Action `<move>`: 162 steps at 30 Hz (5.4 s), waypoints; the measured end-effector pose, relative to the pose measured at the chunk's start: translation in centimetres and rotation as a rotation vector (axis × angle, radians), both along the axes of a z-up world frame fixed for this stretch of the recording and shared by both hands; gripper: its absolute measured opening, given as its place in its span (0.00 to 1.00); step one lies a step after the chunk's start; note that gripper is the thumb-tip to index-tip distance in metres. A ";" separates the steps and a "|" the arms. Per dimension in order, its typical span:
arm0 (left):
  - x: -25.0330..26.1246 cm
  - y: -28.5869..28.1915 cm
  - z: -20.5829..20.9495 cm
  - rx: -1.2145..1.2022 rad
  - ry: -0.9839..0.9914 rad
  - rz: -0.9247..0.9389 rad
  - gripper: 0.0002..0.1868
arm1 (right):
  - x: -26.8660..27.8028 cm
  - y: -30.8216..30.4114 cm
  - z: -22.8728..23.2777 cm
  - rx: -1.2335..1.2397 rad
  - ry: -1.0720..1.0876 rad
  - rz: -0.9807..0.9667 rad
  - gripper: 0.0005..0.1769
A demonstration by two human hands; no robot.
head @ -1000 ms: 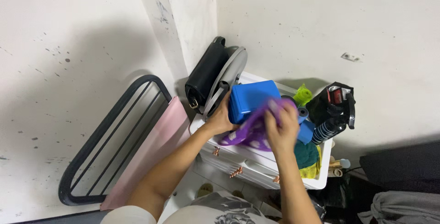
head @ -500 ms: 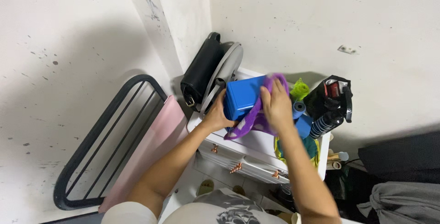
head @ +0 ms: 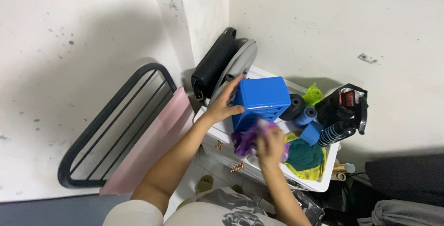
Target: The person wipes a blue plastic organizer and a black handbag with a purple cloth. They move the organizer aside to wipe the surface underneath, then wipe the handbag and place it back on the cabinet.
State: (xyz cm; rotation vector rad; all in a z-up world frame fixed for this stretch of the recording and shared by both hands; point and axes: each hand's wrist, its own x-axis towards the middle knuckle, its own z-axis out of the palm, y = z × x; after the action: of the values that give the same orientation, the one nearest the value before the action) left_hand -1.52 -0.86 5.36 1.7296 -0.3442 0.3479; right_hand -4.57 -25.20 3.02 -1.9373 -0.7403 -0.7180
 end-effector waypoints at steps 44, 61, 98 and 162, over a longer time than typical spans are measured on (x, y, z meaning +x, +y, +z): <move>-0.5 -1.7 2.9 0.212 -0.011 0.198 0.51 | 3.0 0.9 -3.8 -0.148 0.242 -0.088 0.18; -0.6 -2.1 2.6 0.240 -0.035 0.235 0.51 | -1.7 5.7 -7.5 -0.248 0.133 0.021 0.22; -3.4 -1.4 -5.4 0.189 -0.055 0.386 0.75 | 9.0 -0.3 -6.4 0.038 0.954 0.495 0.47; 0.2 -10.3 -5.9 0.261 -0.292 0.520 0.69 | 7.5 -16.5 -0.9 -0.326 1.061 0.254 0.27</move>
State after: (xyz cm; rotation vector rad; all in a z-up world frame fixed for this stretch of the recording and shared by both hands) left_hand -1.35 -11.15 -0.50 2.0177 -0.1457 0.9746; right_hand 2.91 -41.69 2.08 -2.0833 -0.4044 0.6196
